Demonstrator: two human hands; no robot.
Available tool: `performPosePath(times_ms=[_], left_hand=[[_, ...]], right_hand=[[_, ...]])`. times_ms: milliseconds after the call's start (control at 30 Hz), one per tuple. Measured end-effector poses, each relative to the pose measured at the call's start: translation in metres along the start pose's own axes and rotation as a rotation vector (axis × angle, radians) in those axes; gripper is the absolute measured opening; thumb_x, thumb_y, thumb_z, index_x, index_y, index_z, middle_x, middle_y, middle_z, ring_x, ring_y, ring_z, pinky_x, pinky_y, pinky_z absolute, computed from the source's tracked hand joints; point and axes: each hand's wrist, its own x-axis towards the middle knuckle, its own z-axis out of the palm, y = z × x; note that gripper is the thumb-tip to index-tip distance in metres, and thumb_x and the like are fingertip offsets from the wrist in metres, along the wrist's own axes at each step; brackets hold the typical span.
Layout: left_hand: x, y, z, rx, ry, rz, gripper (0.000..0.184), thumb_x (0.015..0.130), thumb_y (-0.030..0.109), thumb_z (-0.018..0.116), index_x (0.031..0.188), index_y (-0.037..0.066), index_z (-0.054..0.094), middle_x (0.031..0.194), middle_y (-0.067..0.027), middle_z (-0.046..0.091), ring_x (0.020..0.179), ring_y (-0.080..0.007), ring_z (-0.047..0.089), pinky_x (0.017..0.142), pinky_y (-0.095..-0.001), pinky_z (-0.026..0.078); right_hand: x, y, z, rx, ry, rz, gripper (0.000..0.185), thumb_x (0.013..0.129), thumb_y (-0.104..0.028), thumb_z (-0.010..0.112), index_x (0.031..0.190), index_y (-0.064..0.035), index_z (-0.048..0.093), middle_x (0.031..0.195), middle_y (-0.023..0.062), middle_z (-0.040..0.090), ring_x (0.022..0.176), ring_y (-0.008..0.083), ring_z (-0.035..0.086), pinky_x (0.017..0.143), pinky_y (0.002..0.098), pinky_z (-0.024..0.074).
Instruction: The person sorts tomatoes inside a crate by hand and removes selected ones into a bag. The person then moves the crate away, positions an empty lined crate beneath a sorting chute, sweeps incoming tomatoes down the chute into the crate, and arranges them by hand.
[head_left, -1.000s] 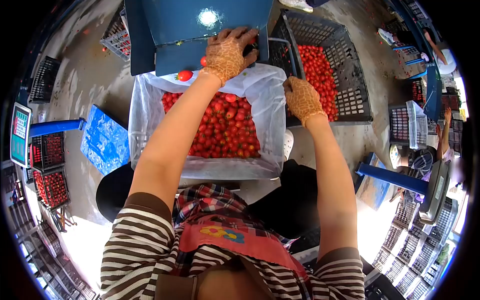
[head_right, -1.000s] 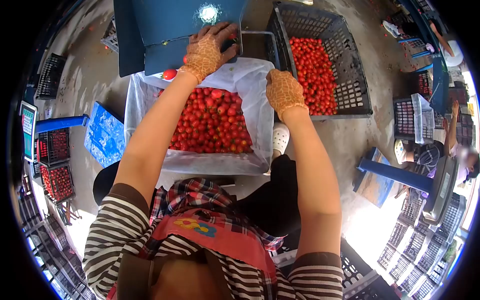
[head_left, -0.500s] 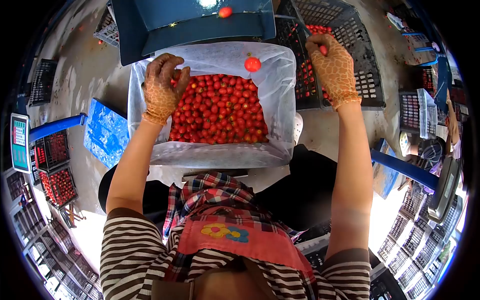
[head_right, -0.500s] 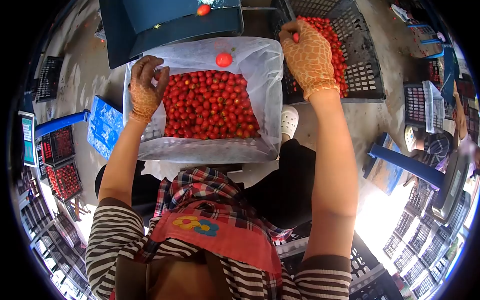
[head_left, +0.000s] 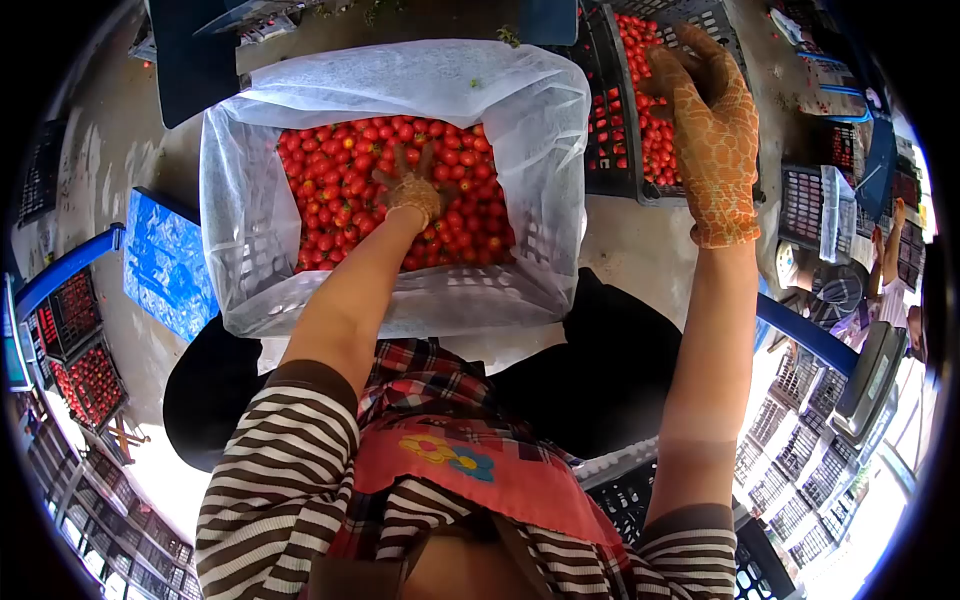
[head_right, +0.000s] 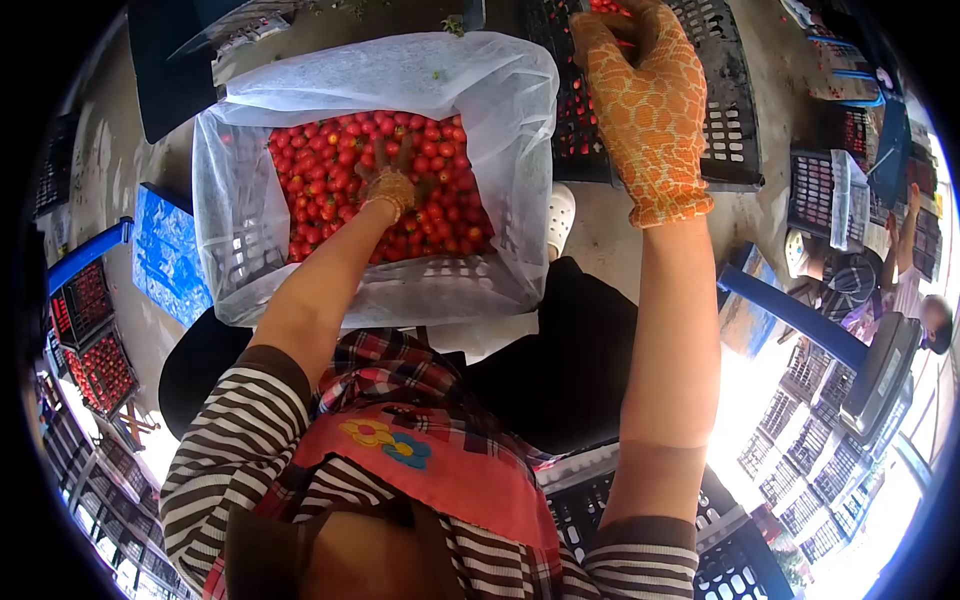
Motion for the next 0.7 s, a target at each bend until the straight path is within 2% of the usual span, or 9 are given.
performPosePath(times_ms=[100,167,200,267,367,600,633,667,700], left_hand=[[-0.011,0.005,0.027,0.123,0.055,0.211,0.08,0.081,0.055,0.056,0.144,0.045,0.007,0.153,-0.0129,0.009,0.135,-0.0505,0.005,0.097,-0.0695,0.026],[-0.027,-0.003,0.028,0.566,-0.037,0.519,0.072,0.084,0.05,0.054,0.142,0.046,0.013,0.151,-0.011,0.015,0.137,-0.0455,0.009,0.098,-0.0687,0.027],[-0.026,-0.018,0.035,0.561,-0.037,0.513,0.072,0.084,0.05,0.054,0.142,0.046,0.013,0.151,-0.011,0.015,0.137,-0.0455,0.009,0.098,-0.0687,0.027],[-0.012,-0.068,0.051,0.674,-0.026,0.92,0.068,0.083,0.043,0.057,0.141,0.042,0.021,0.15,-0.008,0.017,0.134,-0.0447,0.017,0.095,-0.0652,0.034],[-0.02,-0.118,0.027,0.78,0.056,1.048,0.061,0.083,0.043,0.056,0.138,0.04,0.031,0.147,-0.0073,0.022,0.135,-0.0405,0.018,0.093,-0.0628,0.037],[-0.029,-0.23,-0.02,0.756,-0.142,0.474,0.054,0.083,0.032,0.054,0.135,0.037,0.038,0.145,-0.0081,0.03,0.129,-0.036,0.035,0.087,-0.0466,0.049],[-0.028,-0.223,-0.028,0.621,-0.397,0.346,0.063,0.082,0.029,0.051,0.141,0.03,0.031,0.148,-0.0087,0.026,0.131,-0.0354,0.031,0.099,-0.0575,0.035],[0.021,-0.267,0.01,0.684,-0.295,0.911,0.062,0.079,0.026,0.051,0.139,0.024,0.034,0.147,-0.0091,0.03,0.133,-0.032,0.03,0.11,-0.0556,0.016],[0.074,-0.162,0.002,0.734,-0.219,1.097,0.062,0.079,0.026,0.051,0.139,0.024,0.034,0.147,-0.0091,0.03,0.133,-0.032,0.03,0.11,-0.0556,0.016]], right_hand=[[0.001,-0.009,0.021,0.073,0.005,0.054,0.03,0.087,-0.011,0.06,0.115,0.0002,0.054,0.094,0.0099,0.063,0.079,0.0147,0.061,0.069,0.0263,0.049],[0.0,-0.018,0.032,0.131,0.016,0.107,0.026,0.084,-0.008,0.061,0.109,0.0012,0.056,0.087,0.0086,0.062,0.074,0.0138,0.057,0.067,0.0277,0.0465],[-0.004,-0.023,0.034,-0.006,-0.011,0.011,0.028,0.084,-0.007,0.062,0.11,0.0016,0.055,0.087,0.0087,0.063,0.075,0.014,0.058,0.069,0.0278,0.0471],[-0.006,-0.024,0.035,-0.189,-0.073,-0.056,0.031,0.083,-0.008,0.063,0.111,0.0021,0.055,0.086,0.0106,0.065,0.079,0.0156,0.062,0.071,0.0278,0.0482],[-0.013,-0.028,0.034,-0.2,-0.096,-0.029,0.032,0.083,-0.008,0.063,0.112,0.0019,0.055,0.086,0.0124,0.065,0.078,0.0168,0.063,0.07,0.0283,0.0488],[-0.024,-0.009,0.014,-0.393,-0.116,-0.224,0.03,0.088,-0.016,0.059,0.116,-0.0038,0.058,0.097,0.0119,0.066,0.082,0.0172,0.066,0.071,0.0268,0.0512],[-0.026,-0.011,0.012,-0.476,-0.056,-0.224,0.028,0.085,-0.018,0.06,0.111,-0.0071,0.06,0.094,0.0125,0.067,0.082,0.0233,0.066,0.072,0.0318,0.0512],[-0.029,-0.001,0.013,-0.488,0.005,-0.266,0.024,0.083,-0.022,0.059,0.104,-0.0092,0.062,0.094,0.0124,0.066,0.084,0.03,0.064,0.073,0.0368,0.0511],[-0.031,0.001,0.011,-0.514,-0.027,-0.258,0.021,0.08,-0.023,0.059,0.096,-0.0083,0.061,0.09,0.0122,0.065,0.083,0.0311,0.063,0.073,0.0401,0.0506]])
